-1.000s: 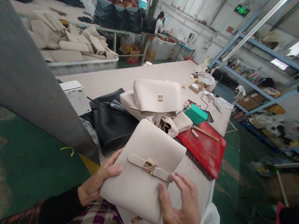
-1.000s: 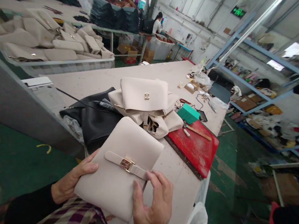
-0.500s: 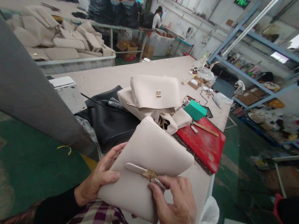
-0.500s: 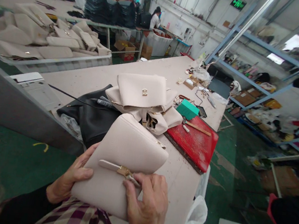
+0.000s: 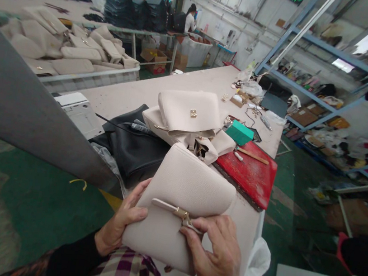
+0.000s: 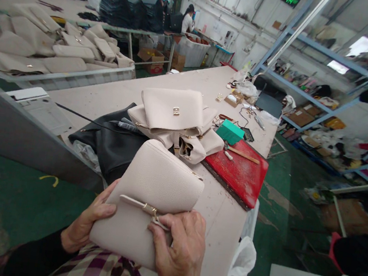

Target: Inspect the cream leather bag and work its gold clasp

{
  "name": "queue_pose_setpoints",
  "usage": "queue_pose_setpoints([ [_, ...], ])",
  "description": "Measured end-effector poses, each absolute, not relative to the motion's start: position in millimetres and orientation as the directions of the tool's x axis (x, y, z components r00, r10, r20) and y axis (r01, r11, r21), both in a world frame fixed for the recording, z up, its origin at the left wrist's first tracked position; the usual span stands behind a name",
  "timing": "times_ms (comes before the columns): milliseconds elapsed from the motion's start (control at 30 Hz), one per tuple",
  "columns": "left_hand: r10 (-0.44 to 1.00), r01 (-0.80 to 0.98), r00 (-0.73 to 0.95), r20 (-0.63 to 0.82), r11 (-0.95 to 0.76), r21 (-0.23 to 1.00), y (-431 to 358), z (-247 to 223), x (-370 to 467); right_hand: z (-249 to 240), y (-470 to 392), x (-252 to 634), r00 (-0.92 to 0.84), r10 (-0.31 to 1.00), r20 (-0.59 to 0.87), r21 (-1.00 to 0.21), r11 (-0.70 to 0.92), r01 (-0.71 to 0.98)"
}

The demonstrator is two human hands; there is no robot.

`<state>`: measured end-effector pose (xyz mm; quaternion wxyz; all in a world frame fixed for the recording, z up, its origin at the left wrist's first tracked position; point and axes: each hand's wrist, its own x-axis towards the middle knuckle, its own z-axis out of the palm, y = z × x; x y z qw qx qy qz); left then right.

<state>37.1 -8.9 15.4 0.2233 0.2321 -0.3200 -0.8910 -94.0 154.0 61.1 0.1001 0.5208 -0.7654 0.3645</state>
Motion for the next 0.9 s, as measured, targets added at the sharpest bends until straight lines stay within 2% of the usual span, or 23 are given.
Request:
queue_pose_setpoints([
  [300, -0.449, 0.158, -0.833, -0.324, -0.754, 0.638, -9.9, 7.1, 39.7, 58.6, 152.9, -95.4, -0.45, -0.736, 0.506, -0.464, 0.207, -0.861],
  [700, -0.414, 0.119, -0.813, -0.409, -0.806, 0.58, -12.5, -5.6, 40.6, 57.8, 153.4, -97.6, -0.474, -0.723, 0.503, -0.508, 0.196, -0.839],
  [767, -0.357, 0.086, -0.828, -0.433, -0.844, 0.53, -16.0, -6.5, 41.6, 56.3, 155.7, -97.9, -0.513, -0.694, 0.504, -0.563, 0.186, -0.805],
  [900, -0.145, -0.07, -0.731, -0.666, -0.956, 0.284, -24.8, -11.0, 44.1, 45.6, 161.4, -100.3, -0.661, -0.563, 0.496, -0.722, 0.155, -0.674],
])
